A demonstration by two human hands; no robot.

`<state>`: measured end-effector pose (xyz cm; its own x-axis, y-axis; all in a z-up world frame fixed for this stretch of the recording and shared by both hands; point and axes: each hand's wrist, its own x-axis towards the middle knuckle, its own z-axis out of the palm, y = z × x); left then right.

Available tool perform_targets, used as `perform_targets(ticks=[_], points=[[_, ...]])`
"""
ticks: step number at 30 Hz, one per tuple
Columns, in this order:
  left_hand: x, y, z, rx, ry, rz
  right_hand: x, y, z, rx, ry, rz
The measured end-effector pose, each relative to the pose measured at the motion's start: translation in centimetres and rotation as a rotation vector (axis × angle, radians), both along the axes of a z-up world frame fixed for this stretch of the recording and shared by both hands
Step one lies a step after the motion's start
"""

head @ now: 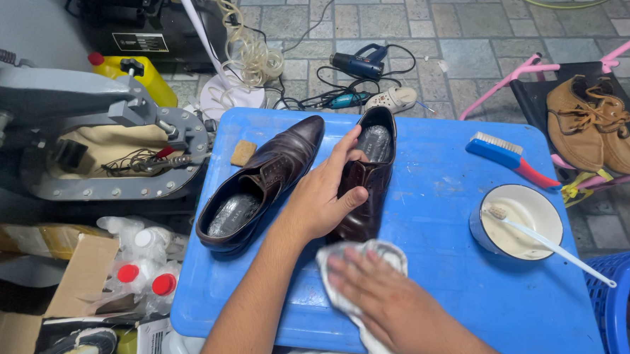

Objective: The person scrubs a brown leather shoe with a toothbrush and cleaning solution, then wipes it with a cloth. The person repeats the process on the second shoe, focusing on the upper and toe areas.

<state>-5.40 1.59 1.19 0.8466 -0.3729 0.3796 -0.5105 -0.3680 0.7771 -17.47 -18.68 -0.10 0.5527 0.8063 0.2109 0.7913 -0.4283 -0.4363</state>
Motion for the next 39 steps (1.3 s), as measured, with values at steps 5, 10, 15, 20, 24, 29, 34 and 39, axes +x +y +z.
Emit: perform_targets(ticks=[5, 10, 15, 20, 24, 29, 34, 39], points=[[-0.4, -0.8, 0.6, 0.048, -0.05, 0.08, -1.5, -2.1, -0.7, 0.093, 0.257, 0.124], [2.4, -2.7, -0.2, 0.287, -0.487, 0.184, -2.2, -2.8, -2.0, 0.304, 0.223, -0.047], [3.0, -5.0, -1.3, 0.187, -0.493, 0.158, -2.3, -3.2, -1.1, 0.318, 0.061, -0.257], [2.7, -7.1, -2.3, 0.194, -0.432, 0.234, -2.5, -2.0, 0.1, 0.032, -0.165, -0.37], [2.0, -7.3, -2.0, -0.013, -0.399, 0.306, -3.5, -2.9, 0.1, 0.095, -0.167, -0.492], [0.8, -7.0, 0.0, -0.176, -0.424, 0.468, -4.5, -4.9, -2.4, 0.431, -0.107, -0.714], [-1.3, -7.8, 3.4, 0.049, -0.534, 0.579, -3.5, -5.2, -3.9, 0.917, 0.326, -0.884], [-5.3, -8.3, 4.9, 0.232, -0.556, 0.695, -2.9, -4.3, -4.0, 0.999, 0.475, -0.872]])
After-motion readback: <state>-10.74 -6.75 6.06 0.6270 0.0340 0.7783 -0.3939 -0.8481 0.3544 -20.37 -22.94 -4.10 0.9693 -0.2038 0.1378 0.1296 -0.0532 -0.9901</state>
